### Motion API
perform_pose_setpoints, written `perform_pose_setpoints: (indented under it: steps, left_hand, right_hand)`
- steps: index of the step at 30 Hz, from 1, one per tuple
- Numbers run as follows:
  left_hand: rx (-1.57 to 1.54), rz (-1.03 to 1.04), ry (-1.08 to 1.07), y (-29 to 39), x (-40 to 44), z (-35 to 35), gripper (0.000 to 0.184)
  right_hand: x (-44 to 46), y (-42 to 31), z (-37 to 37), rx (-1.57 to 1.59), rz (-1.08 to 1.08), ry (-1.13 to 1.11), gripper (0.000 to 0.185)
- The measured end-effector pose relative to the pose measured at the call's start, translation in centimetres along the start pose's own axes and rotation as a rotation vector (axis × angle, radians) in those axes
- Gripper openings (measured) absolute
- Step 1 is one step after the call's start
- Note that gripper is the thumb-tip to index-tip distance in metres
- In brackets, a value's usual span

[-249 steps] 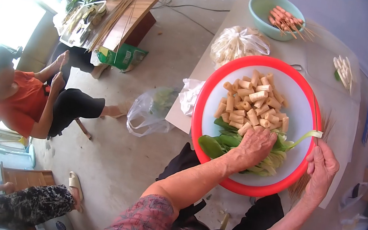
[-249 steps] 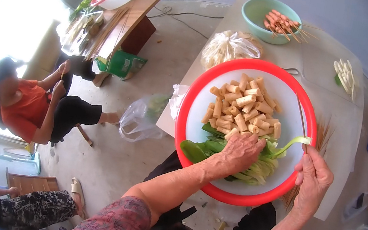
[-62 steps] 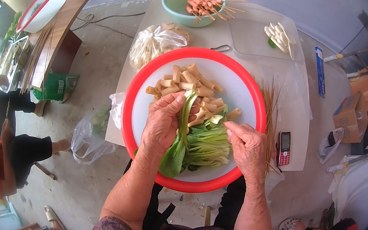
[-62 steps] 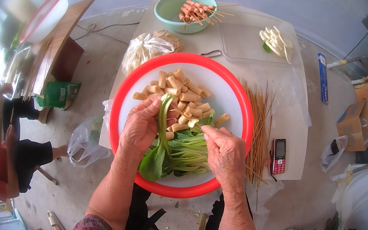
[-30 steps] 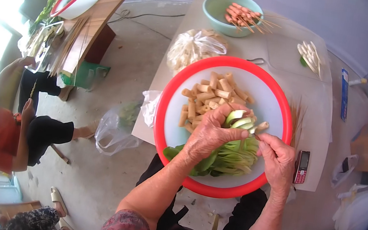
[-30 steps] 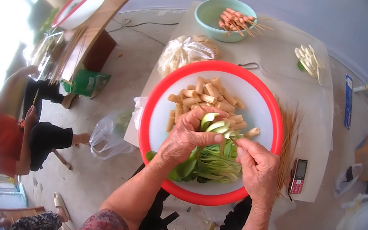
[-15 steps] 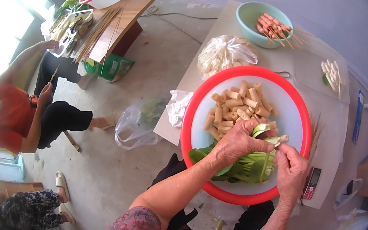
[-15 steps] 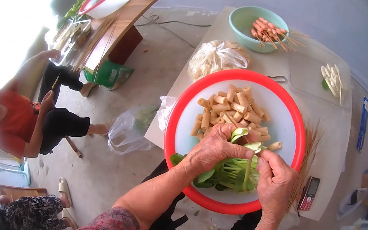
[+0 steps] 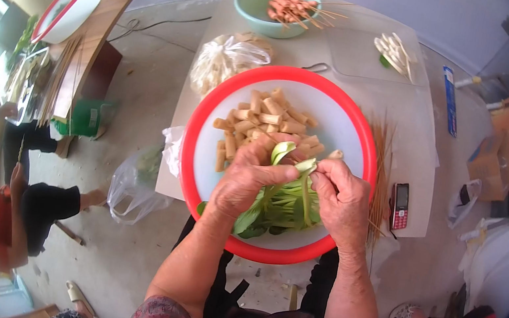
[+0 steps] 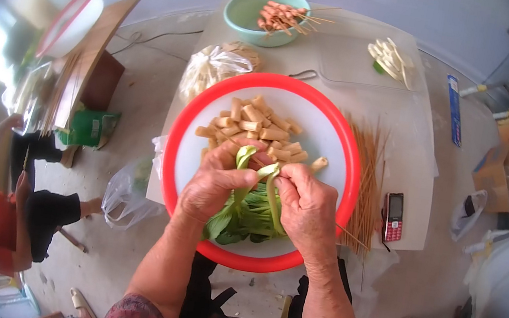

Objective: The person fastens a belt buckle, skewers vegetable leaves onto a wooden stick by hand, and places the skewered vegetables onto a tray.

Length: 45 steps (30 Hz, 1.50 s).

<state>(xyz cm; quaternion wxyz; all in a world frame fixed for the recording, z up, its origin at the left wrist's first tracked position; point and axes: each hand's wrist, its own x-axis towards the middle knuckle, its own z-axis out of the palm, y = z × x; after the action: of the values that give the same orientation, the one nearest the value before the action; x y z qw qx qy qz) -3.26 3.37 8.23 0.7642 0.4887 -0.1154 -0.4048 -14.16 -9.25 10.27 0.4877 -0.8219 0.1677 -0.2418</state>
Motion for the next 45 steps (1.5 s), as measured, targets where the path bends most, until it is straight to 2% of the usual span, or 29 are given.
perform_pose_setpoints:
  steps: [1, 3, 7, 9, 13, 23, 25, 27, 29, 30, 32, 35, 36, 37, 39, 40, 41, 43, 45]
  left_hand:
    - [-0.02, 0.021, -0.018, -0.1, 0.2, -0.5, 0.037]
    - [-0.163, -0.082, -0.028, 0.3, 0.1, -0.7, 0.032]
    - [-0.082, -0.091, -0.019, -0.4, 0.3, -0.8, 0.028]
    - [0.1, -0.079, -0.014, -0.6, 0.1, -0.1, 0.027]
    - [-0.066, -0.091, -0.011, -0.8, 0.2, 0.2, 0.024]
    - [-0.098, -0.048, 0.015, -0.8, 0.1, 0.6, 0.026]
    - [0.047, -0.035, 0.007, -0.7, 0.1, 0.8, 0.031]
    - [0.041, -0.037, 0.028, -1.0, 0.2, 0.5, 0.033]
    - [0.035, -0.037, 0.051, -0.9, 0.2, 0.3, 0.036]
    - [0.007, -0.013, 0.066, -0.7, 0.3, 0.3, 0.036]
    - [-0.077, 0.02, 0.109, -0.2, 0.2, 0.4, 0.035]
    - [-0.166, 0.101, 0.13, -0.1, 0.4, -0.1, 0.034]
    - [-0.205, 0.111, 0.133, -0.2, 0.4, -0.3, 0.033]
    - [-0.204, 0.109, 0.134, -0.2, 0.4, -0.4, 0.033]
    - [-0.248, 0.122, 0.131, -0.2, 0.5, -0.5, 0.035]
    - [-0.249, 0.119, 0.13, -0.2, 0.5, -0.5, 0.035]
    - [-0.244, 0.12, 0.115, -0.2, 0.5, -0.4, 0.036]
    - [-0.238, 0.12, 0.103, -0.2, 0.4, -0.3, 0.037]
    - [-0.191, 0.08, 0.051, -0.3, 0.4, 0.1, 0.038]
  right_hand:
    - [0.0, 0.2, -0.2, 0.003, 0.006, -0.007, 0.009]
    - [0.0, 0.6, -0.6, -0.012, -0.003, -0.004, 0.01]
    - [-0.1, 0.6, -0.5, -0.024, -0.002, -0.023, 0.01]
    - [-0.1, 0.6, -0.6, -0.025, -0.003, -0.022, 0.01]
    - [-0.2, 0.8, -0.7, -0.036, -0.01, -0.007, 0.01]
    - [-0.1, 1.0, -0.6, -0.038, -0.031, 0.007, 0.01]
    - [-0.2, 0.9, -0.6, -0.049, -0.016, 0.01, 0.011]
    - [-0.2, 0.9, -0.4, -0.058, -0.003, 0.012, 0.011]
    - [0.1, 1.0, -0.1, -0.141, -0.149, 0.128, 0.014]
    - [0.1, 0.8, -0.2, -0.141, -0.149, 0.128, 0.014]
    - [0.4, 0.2, -0.3, -0.21, -0.362, 0.421, 0.016]
    - [-1.0, 0.0, -0.7, -0.112, -0.283, 0.292, 0.016]
    - [-1.6, 0.7, -0.3, -0.121, -0.107, 0.178, 0.017]
    - [-1.5, 1.3, 0.2, -0.121, -0.105, 0.178, 0.017]
    - [-1.3, 2.3, 1.1, -0.347, -0.139, 0.183, 0.023]
    - [-1.3, 2.4, 1.3, -0.244, -0.04, 0.206, 0.033]
    - [-1.1, 2.2, 1.4, -0.245, -0.039, 0.206, 0.033]
    - [-0.6, 1.3, 1.2, 0.72, 0.375, 0.135, 0.043]
    - [-0.5, 1.5, 0.6, 0.839, 0.391, 0.092, 0.047]
